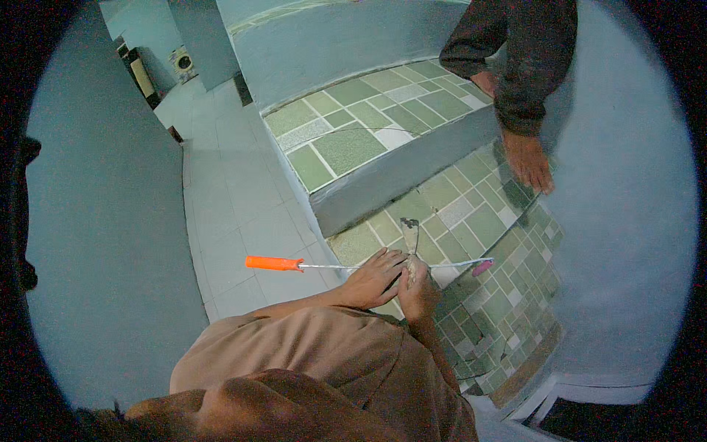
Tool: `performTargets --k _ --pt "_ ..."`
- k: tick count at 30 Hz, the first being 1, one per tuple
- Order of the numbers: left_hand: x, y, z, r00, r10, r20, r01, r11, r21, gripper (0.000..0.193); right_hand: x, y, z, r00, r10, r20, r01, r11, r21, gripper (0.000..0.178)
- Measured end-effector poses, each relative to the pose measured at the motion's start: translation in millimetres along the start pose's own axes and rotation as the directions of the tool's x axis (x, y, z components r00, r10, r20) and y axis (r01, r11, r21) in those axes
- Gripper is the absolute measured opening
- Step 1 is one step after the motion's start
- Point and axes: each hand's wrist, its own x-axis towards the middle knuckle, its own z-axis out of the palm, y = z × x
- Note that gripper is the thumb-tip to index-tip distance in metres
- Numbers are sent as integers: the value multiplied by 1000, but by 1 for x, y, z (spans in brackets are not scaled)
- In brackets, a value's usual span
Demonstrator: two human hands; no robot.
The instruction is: The person applies grout to the joints between green and white tiles on a staircase using a small trowel. They work step by step, smoothing the grout into the gaps and occasionally wiping excess material.
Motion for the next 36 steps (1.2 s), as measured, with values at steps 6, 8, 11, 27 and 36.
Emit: performTargets --k 6,8,11,27,36 --pt "-2 -4 3 1000 2 0 -2 1000 -14 48 2 5 8 1000 8 -21 -11 994 -107 34" --pt "-3 -7 5 998 42 -36 -42 999 -17 48 1 7 9 997 -26 -72 24 999 -29 34" --pt "-5 -13 13 999 44 -17 -45 999 -8 46 -1 6 7 979 -143 -145 141 990 -24 35" --pt "-35 -10 -147 956 259 -140 -291 900 -325 37 -34 -57 9 897 157 -414 83 859 505 46" --pt "-77 -32 -239 912 92 -400 -189 959 -210 29 27 -197 -36 827 -186 -531 310 938 153 38"
